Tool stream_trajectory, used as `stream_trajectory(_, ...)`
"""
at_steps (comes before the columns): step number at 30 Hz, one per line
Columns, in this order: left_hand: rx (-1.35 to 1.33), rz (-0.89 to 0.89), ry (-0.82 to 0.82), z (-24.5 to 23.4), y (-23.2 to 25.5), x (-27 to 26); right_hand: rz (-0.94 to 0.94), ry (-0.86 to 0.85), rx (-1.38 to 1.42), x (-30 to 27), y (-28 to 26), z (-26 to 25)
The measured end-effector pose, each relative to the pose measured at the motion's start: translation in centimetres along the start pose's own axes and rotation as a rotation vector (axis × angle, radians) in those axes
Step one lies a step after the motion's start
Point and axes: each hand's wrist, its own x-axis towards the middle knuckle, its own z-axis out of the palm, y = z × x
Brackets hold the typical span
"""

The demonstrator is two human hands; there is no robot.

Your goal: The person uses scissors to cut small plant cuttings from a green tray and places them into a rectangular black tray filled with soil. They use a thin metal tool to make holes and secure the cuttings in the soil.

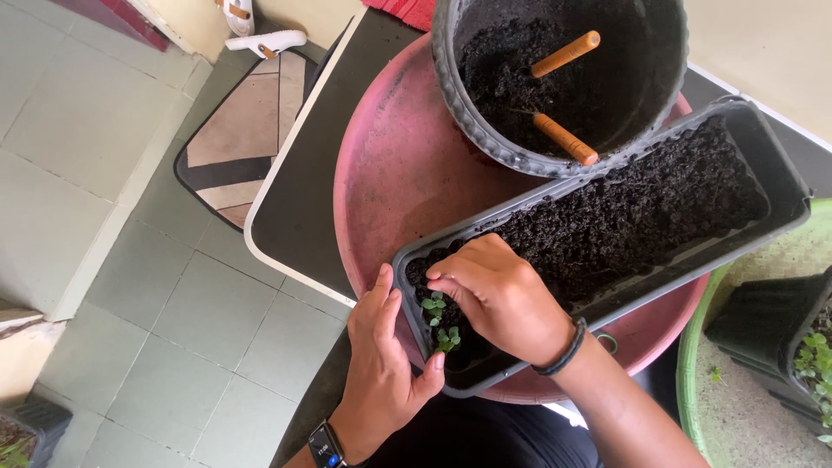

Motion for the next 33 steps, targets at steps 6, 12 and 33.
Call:
stream_trajectory(6, -0.004, -0.004, 0.001, 0.1, 0.1, 0.1, 0.009, -0.108, -0.089, -0.1, 0.3, -0.4)
stream_trajectory(12, -0.003, 0.004, -0.003, -0.2, 0.3, 0.3, 0.072, 0.017, -0.026, 0.2, -0.4, -2.0)
stream_trajectory(33, 0.081, 0.61, 0.124, -0.7, 7.4, 0.7, 0.737, 0.703, -0.513, -19.0, 2.2, -4.8)
